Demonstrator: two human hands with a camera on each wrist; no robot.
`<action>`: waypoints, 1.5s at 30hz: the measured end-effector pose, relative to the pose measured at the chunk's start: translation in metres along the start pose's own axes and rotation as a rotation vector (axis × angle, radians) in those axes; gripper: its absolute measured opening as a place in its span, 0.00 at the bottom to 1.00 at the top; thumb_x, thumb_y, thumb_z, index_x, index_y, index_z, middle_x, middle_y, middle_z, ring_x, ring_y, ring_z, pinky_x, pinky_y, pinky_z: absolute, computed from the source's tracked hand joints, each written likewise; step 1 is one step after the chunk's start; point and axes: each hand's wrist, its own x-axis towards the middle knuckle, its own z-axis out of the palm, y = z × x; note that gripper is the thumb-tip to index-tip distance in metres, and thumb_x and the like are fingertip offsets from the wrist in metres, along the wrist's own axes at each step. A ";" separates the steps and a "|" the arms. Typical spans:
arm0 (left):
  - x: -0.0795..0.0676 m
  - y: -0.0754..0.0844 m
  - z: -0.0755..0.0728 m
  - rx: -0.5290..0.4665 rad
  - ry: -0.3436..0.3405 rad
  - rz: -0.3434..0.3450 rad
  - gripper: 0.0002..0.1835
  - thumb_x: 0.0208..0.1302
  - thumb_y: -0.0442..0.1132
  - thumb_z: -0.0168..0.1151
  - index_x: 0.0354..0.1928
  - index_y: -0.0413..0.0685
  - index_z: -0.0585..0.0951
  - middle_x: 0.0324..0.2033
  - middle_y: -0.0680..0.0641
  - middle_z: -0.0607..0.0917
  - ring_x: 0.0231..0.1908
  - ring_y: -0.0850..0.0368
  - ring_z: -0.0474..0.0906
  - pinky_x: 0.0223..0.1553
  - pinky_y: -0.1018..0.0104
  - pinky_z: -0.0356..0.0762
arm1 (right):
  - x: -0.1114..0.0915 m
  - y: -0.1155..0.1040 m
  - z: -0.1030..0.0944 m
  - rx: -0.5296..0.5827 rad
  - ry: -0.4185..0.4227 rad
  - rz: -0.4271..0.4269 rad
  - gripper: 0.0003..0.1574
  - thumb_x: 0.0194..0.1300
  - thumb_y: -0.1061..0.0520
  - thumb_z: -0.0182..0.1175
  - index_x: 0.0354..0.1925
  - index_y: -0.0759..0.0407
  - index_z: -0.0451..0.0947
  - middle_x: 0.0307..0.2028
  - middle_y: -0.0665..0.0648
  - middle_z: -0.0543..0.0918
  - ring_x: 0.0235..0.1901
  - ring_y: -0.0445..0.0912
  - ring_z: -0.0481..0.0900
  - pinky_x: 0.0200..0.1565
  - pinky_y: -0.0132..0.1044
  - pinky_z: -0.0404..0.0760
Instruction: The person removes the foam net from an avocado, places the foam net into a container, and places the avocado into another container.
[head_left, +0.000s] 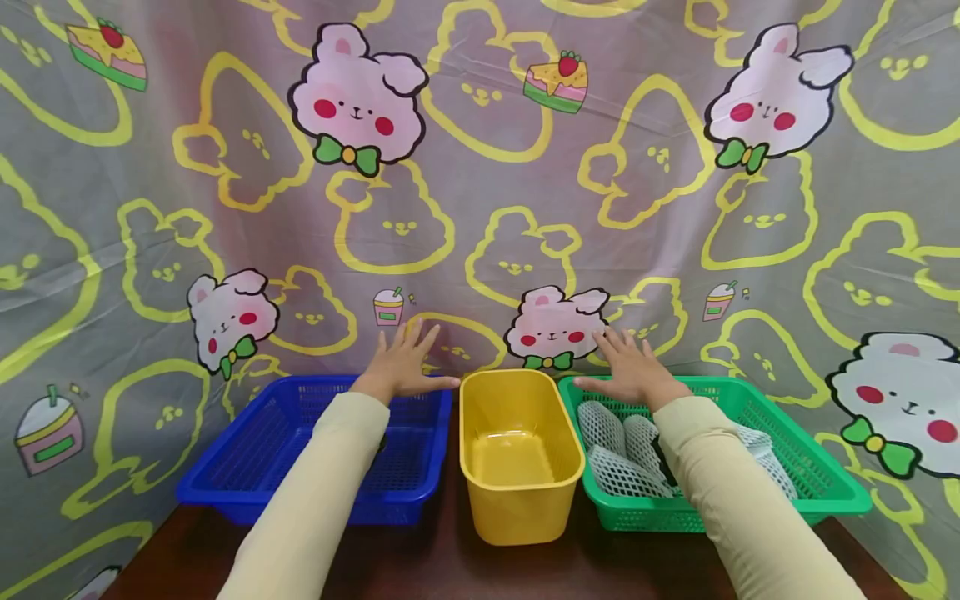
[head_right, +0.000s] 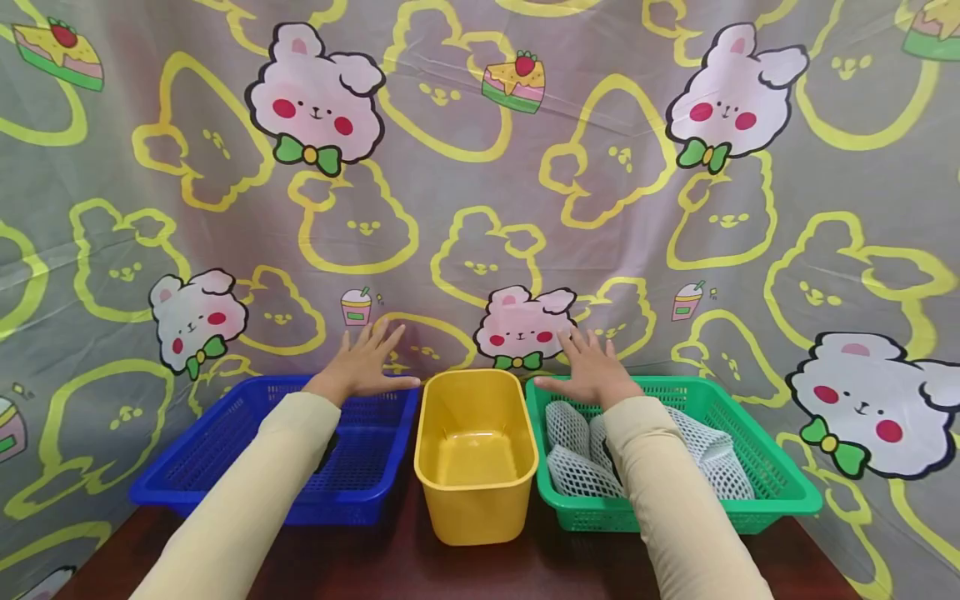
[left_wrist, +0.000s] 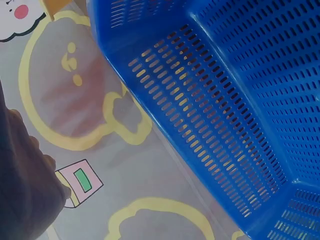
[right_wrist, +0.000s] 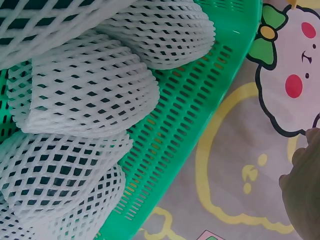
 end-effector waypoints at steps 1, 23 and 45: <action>0.000 0.000 -0.001 -0.007 -0.002 0.001 0.60 0.50 0.82 0.47 0.77 0.53 0.46 0.75 0.39 0.42 0.72 0.35 0.36 0.65 0.31 0.30 | 0.000 0.000 -0.001 0.002 -0.002 0.000 0.66 0.60 0.20 0.47 0.76 0.62 0.44 0.73 0.70 0.46 0.70 0.70 0.39 0.64 0.69 0.36; -0.007 0.004 -0.011 -0.005 -0.067 -0.006 0.58 0.53 0.80 0.47 0.77 0.55 0.44 0.75 0.39 0.41 0.72 0.36 0.35 0.65 0.31 0.31 | -0.011 -0.007 -0.011 0.034 -0.119 -0.027 0.65 0.60 0.21 0.49 0.75 0.64 0.47 0.72 0.73 0.46 0.69 0.72 0.43 0.63 0.71 0.40; -0.029 0.026 -0.020 -0.133 -0.123 0.053 0.56 0.55 0.79 0.48 0.77 0.56 0.45 0.75 0.40 0.45 0.72 0.36 0.39 0.65 0.32 0.30 | -0.042 -0.004 -0.037 0.144 -0.139 0.011 0.66 0.61 0.23 0.50 0.75 0.66 0.41 0.72 0.75 0.40 0.69 0.73 0.40 0.63 0.71 0.44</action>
